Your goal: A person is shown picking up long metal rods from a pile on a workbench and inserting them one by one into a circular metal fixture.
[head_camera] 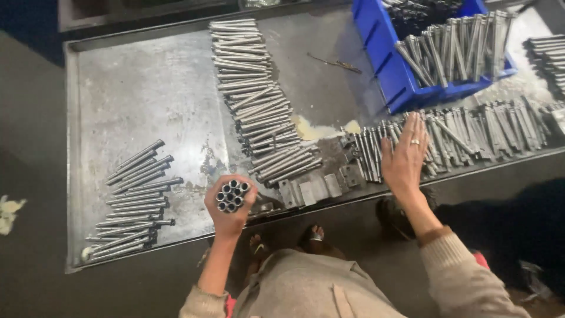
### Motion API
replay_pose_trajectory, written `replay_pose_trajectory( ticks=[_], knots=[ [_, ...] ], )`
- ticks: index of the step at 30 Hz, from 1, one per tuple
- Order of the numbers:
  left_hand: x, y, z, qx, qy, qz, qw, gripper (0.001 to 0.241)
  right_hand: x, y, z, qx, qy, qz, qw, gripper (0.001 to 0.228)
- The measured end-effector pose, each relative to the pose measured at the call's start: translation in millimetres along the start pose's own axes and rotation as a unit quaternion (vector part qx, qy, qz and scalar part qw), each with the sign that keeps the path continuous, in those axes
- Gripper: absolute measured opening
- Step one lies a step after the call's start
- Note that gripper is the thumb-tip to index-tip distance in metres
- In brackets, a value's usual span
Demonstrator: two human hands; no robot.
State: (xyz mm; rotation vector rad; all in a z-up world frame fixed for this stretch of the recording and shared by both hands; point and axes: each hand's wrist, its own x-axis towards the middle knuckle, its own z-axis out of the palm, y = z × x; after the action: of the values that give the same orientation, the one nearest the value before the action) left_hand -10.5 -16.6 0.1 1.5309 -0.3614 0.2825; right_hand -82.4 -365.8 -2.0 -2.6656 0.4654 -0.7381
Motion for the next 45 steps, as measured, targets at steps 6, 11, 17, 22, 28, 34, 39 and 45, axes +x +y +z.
replay_pose_trajectory(
  ticks=[6, 11, 17, 22, 28, 34, 39, 45],
  knots=[
    [13.4, 15.9, 0.1, -0.081, -0.085, -0.033, 0.993, 0.026, -72.5, -174.7, 54.1, 0.253, -0.285, -0.047, 0.923, 0.063],
    [11.8, -2.0, -7.4, -0.126, -0.063, -0.068, 0.988, 0.021, -70.0, -186.8, 56.9, 0.339, -0.196, -0.040, 0.919, 0.009],
    [16.3, 8.7, -10.1, -0.116, -0.095, -0.097, 0.984, 0.015, -132.8, -234.4, 13.7, 0.493, -0.278, 0.215, 0.796, 0.031],
    [14.9, -4.4, -12.8, -0.154, -0.075, -0.120, 0.978, 0.018, -154.7, -226.9, 40.8, 0.506, -0.374, 0.386, 0.674, 0.038],
    [14.5, -3.5, -11.1, -0.173, -0.085, -0.126, 0.973, 0.018, -140.2, -248.5, 22.2, 0.529, -0.361, 0.449, 0.623, 0.034],
    [12.9, -0.6, -14.6, -0.171, -0.080, -0.121, 0.975, 0.014, -152.7, -227.9, 30.9, 0.450, -0.296, 0.377, 0.754, 0.033],
    [12.3, 1.1, -12.2, -0.167, -0.083, -0.118, 0.975, 0.017, -123.1, -231.8, 5.1, 0.518, -0.347, 0.472, 0.624, 0.034],
    [9.3, 1.4, -10.1, -0.147, -0.063, -0.106, 0.981, 0.016, -146.0, -211.6, -14.3, 0.323, -0.399, 0.104, 0.852, 0.026]
  ],
)
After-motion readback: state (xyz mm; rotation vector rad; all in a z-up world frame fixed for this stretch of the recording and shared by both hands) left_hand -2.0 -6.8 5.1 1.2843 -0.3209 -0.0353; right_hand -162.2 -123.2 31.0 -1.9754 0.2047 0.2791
